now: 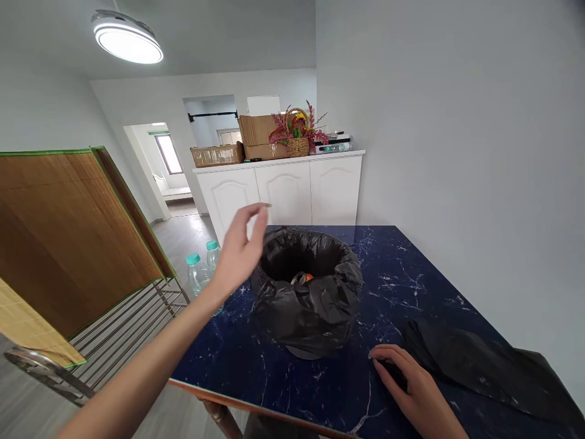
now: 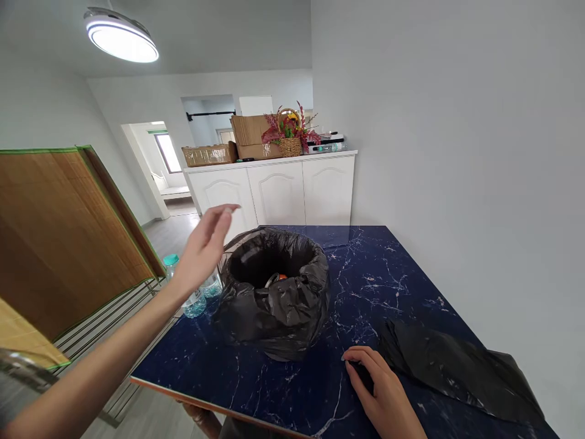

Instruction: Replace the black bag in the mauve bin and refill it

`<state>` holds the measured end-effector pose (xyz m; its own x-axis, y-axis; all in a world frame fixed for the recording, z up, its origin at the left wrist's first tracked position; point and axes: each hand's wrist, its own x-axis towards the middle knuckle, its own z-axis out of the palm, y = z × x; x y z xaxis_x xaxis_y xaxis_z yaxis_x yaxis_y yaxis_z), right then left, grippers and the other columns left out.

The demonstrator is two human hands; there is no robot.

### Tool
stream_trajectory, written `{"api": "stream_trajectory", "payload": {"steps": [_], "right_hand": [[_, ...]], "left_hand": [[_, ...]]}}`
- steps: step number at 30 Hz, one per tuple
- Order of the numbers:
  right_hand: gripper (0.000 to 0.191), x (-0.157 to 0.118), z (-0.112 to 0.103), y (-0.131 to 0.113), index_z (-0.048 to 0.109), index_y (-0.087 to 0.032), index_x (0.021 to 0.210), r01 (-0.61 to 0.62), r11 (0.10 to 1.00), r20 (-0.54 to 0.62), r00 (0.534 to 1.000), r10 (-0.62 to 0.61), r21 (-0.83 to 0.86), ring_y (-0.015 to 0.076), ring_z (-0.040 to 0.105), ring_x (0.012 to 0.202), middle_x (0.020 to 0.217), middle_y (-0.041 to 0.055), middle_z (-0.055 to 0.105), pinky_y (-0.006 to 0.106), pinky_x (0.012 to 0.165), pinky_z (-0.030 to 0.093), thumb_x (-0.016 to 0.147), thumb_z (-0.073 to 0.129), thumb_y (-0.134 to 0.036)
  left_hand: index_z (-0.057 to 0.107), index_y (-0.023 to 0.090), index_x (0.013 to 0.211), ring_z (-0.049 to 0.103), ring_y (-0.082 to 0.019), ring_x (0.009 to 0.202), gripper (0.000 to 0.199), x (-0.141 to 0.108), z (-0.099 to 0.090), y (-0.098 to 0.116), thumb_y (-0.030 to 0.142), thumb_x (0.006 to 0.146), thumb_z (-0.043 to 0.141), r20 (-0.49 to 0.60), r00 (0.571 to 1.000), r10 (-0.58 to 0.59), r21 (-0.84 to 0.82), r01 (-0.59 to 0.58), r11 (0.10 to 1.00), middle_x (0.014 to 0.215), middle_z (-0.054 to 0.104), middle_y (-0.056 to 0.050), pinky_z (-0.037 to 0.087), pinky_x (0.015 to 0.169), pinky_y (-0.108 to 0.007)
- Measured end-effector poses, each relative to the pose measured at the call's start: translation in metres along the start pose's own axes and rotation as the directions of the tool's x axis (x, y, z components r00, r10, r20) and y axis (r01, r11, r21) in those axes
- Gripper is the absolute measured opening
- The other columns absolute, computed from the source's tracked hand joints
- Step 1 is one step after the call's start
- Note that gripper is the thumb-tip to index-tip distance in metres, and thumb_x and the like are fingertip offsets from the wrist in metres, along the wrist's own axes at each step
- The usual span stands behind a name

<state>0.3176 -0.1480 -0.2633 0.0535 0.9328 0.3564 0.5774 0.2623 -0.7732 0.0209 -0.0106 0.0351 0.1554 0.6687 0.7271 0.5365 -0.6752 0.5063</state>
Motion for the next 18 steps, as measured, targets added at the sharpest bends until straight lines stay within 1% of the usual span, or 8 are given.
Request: {"api": "stream_trajectory", "payload": {"steps": [2,5,7,10,12,14,16,18], "right_hand": [[0.025,0.000,0.000,0.001,0.073,-0.033,0.112,0.009,1.000,-0.014,1.000,-0.009,-0.010,0.0289,0.080,0.109,0.120,0.0079,0.078,0.034,0.081,0.068,0.108,0.055,-0.050],[0.025,-0.001,0.001,0.003,0.072,-0.033,0.114,0.002,1.000,0.004,1.000,-0.002,-0.005,0.0285,0.079,0.110,0.121,0.0079,0.077,0.033,0.080,0.068,0.109,0.054,-0.049],[0.025,-0.001,0.002,0.006,0.072,-0.033,0.114,-0.015,1.000,0.024,1.000,0.014,0.010,0.0284,0.080,0.109,0.123,0.0086,0.077,0.031,0.076,0.068,0.109,0.054,-0.050],[0.026,-0.002,0.004,0.009,0.071,-0.034,0.113,-0.036,0.999,0.037,0.999,0.035,0.015,0.0281,0.080,0.107,0.124,0.0087,0.077,0.030,0.073,0.068,0.107,0.054,-0.053],[0.027,-0.001,0.004,0.011,0.071,-0.034,0.112,-0.035,0.999,0.042,0.999,0.035,0.005,0.0282,0.080,0.108,0.124,0.0082,0.077,0.031,0.076,0.069,0.106,0.055,-0.054],[0.027,-0.001,0.004,0.012,0.071,-0.034,0.112,-0.029,1.000,0.042,0.999,0.029,-0.004,0.0285,0.080,0.109,0.124,0.0077,0.077,0.033,0.079,0.069,0.106,0.055,-0.055],[0.026,-0.001,0.005,0.013,0.071,-0.034,0.112,-0.020,1.000,0.039,0.999,0.020,-0.009,0.0287,0.079,0.111,0.124,0.0076,0.077,0.033,0.081,0.069,0.106,0.055,-0.054],[0.026,-0.001,0.004,0.014,0.071,-0.034,0.112,-0.016,1.000,0.037,0.999,0.016,-0.014,0.0286,0.079,0.112,0.124,0.0074,0.077,0.033,0.082,0.069,0.106,0.055,-0.054]], "left_hand": [[0.066,0.025,0.129,0.062,-0.030,0.136,0.039,0.011,-0.020,-0.023,0.053,0.110,0.047,-0.104,0.994,0.042,0.119,-0.029,0.992,0.139,0.070,-0.011,0.044,0.121,-0.050],[0.063,0.024,0.133,0.055,-0.033,0.143,0.040,0.018,-0.051,-0.072,0.051,0.106,0.050,-0.116,0.990,0.085,0.414,-0.030,0.910,0.143,0.066,-0.013,0.039,0.125,-0.052],[0.057,0.021,0.141,0.046,-0.034,0.152,0.049,0.016,-0.069,-0.106,0.049,0.102,0.050,-0.091,0.994,-0.064,0.630,0.108,0.769,0.155,0.058,-0.015,0.031,0.130,-0.052],[0.060,0.012,0.136,0.049,-0.046,0.148,0.059,0.003,-0.089,-0.145,0.051,0.091,0.059,-0.081,0.967,-0.241,0.690,0.228,0.687,0.150,0.061,-0.026,0.033,0.125,-0.063],[0.064,0.011,0.130,0.065,-0.048,0.129,0.061,-0.008,-0.097,-0.159,0.052,0.085,0.064,-0.035,0.939,-0.343,0.692,0.271,0.670,0.132,0.072,-0.027,0.048,0.112,-0.061],[0.065,0.013,0.125,0.076,-0.041,0.104,0.056,-0.017,-0.100,-0.164,0.051,0.085,0.063,0.004,0.908,-0.420,0.687,0.303,0.661,0.113,0.079,-0.021,0.059,0.095,-0.051],[0.066,0.016,0.121,0.078,-0.034,0.084,0.047,-0.023,-0.101,-0.162,0.049,0.089,0.060,0.019,0.892,-0.452,0.679,0.320,0.661,0.095,0.081,-0.012,0.060,0.080,-0.042],[0.067,0.018,0.116,0.076,-0.031,0.072,0.038,-0.025,-0.101,-0.153,0.046,0.091,0.059,0.007,0.898,-0.441,0.674,0.321,0.666,0.078,0.077,-0.007,0.058,0.072,-0.039]]}}
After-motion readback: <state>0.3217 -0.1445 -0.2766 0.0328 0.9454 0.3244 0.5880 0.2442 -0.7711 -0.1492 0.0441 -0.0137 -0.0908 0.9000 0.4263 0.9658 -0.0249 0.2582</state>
